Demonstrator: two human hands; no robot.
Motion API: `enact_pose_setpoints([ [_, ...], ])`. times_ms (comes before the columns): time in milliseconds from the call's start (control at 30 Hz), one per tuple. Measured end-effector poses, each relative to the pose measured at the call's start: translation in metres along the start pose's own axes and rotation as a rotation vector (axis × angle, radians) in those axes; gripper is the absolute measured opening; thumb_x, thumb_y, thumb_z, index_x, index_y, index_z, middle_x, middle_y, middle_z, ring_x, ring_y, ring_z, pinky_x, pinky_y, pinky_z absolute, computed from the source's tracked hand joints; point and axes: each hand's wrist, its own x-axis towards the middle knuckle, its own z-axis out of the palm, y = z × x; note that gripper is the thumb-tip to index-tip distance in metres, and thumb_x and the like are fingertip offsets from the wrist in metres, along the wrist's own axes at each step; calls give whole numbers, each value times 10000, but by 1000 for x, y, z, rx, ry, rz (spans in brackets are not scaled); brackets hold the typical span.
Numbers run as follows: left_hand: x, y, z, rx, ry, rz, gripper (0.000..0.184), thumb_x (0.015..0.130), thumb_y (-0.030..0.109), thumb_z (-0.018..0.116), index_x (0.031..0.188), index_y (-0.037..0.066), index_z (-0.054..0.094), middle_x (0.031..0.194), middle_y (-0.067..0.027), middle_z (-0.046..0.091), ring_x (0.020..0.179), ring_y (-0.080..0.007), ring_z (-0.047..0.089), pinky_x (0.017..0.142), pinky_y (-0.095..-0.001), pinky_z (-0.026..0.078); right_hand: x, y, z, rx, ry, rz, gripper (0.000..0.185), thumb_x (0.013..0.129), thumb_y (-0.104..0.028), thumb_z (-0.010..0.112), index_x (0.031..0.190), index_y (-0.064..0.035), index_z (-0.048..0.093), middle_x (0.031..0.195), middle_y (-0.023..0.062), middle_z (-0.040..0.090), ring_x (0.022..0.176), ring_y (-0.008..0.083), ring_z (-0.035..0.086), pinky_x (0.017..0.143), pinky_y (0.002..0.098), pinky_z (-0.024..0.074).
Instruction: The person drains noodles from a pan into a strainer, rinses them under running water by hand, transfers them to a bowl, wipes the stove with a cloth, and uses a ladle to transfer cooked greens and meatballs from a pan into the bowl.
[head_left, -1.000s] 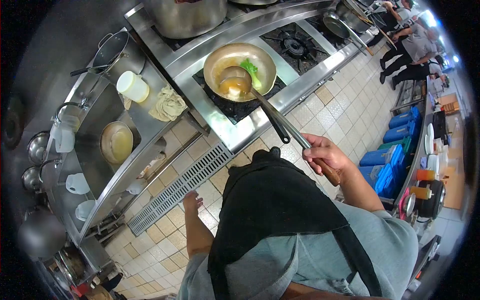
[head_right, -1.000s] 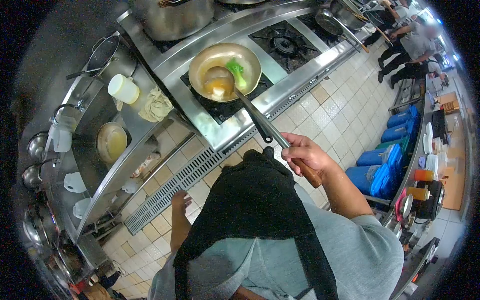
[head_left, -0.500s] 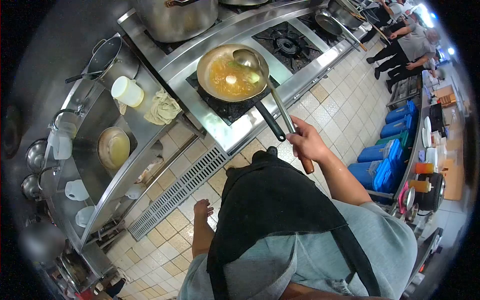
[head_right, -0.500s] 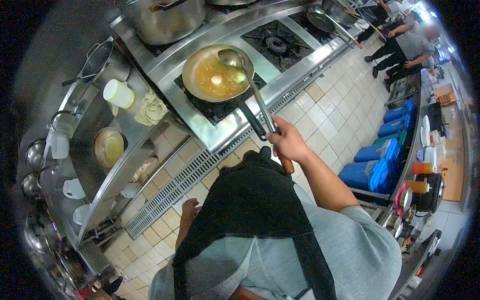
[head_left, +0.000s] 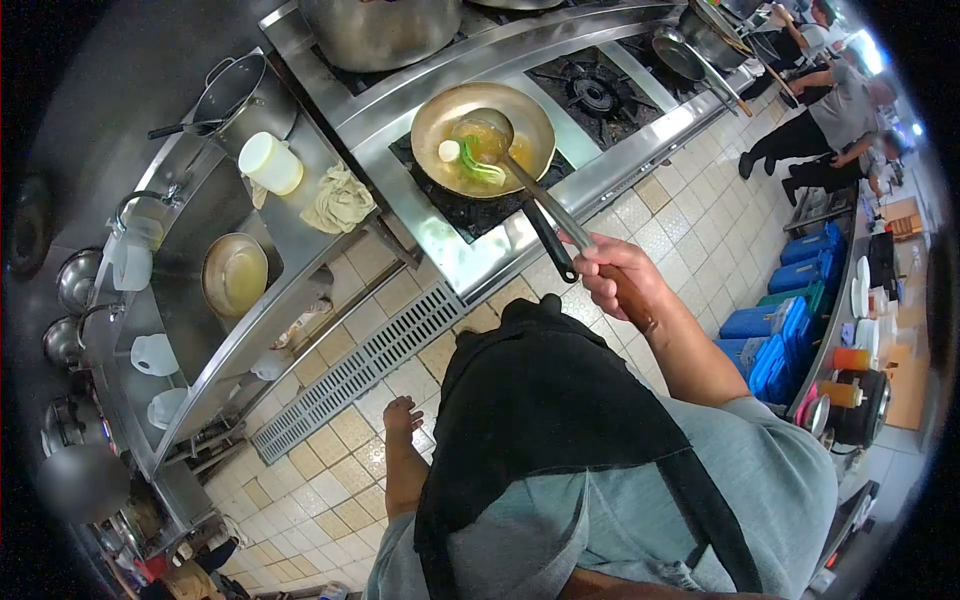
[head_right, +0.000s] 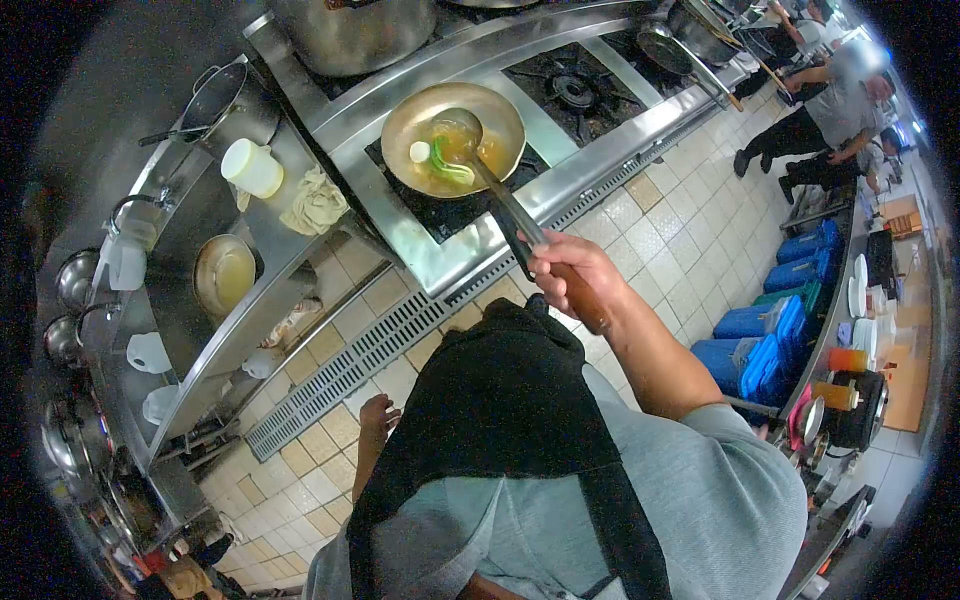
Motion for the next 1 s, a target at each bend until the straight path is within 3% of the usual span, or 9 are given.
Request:
enact_pose_setpoints([
  [100,13,-20,-7,-24,13,-53,365,896,231,576,1206,50,509,985,-113,611,659,-248,629,503,-349,504,-10,1,8,-327,81,-111,432,864,-76,552,1275,-5,439,700,15,506,431,94,506,373,214,430],
  [200,52,-56,-21,190,-105,151,375,901,221,569,1227,49,500,993,-121,611,647,-251,624,503,-353,502,-17,-2,5,-555,106,-200,561,855,-44,555,1379,-9,360,664,29,502,417,109,510,385,221,432],
  [400,39,-34,-13,307,-123,149,373,899,206,573,1231,51,501,972,-114,620,638,-246,626,503,-353,503,-36,-3,10,-683,225,-354,612,836,37,550,1405,-19,332,734,23,519,460,98,512,423,233,434],
  [467,6,6,7,44,-22,-58,362,895,196,578,1220,53,511,955,-107,621,649,-243,632,506,-350,506,-31,1,4,-762,245,-538,615,847,0,563,1419,-51,342,742,11,518,519,86,505,463,230,432],
  [567,-8,33,18,93,-15,-16,357,889,182,572,1217,52,516,960,-99,619,667,-237,641,510,-340,510,-19,-1,-4,-1021,416,-534,571,856,-20,570,1396,-64,389,731,0,507,548,76,490,490,229,428],
  [700,4,43,20,61,-22,30,363,879,170,564,1217,45,516,962,-88,617,662,-230,644,496,-311,503,-21,-6,-8,-957,365,-285,518,858,-38,583,1358,-65,450,679,-9,488,538,77,469,482,244,414],
  [867,0,39,20,18,-10,65,351,887,191,565,1202,43,521,952,-89,619,635,-233,642,487,-306,501,-27,0,-11,-1060,405,-273,494,865,-9,564,1346,-18,449,668,-19,471,484,54,440,430,221,383],
  [967,-6,26,14,72,-22,33,305,892,218,573,1146,52,537,934,-97,613,636,-242,636,496,-316,502,-27,0,-16,-1079,467,-338,523,847,-40,607,1349,-43,460,767,21,554,634,103,522,584,263,455],
  [1000,-1,18,11,107,-30,34,309,892,220,570,1148,51,536,940,-99,611,640,-242,635,498,-320,502,-23,2,-21,-1085,438,-486,535,837,-31,618,1348,-45,461,827,44,576,705,116,547,634,268,469],
])
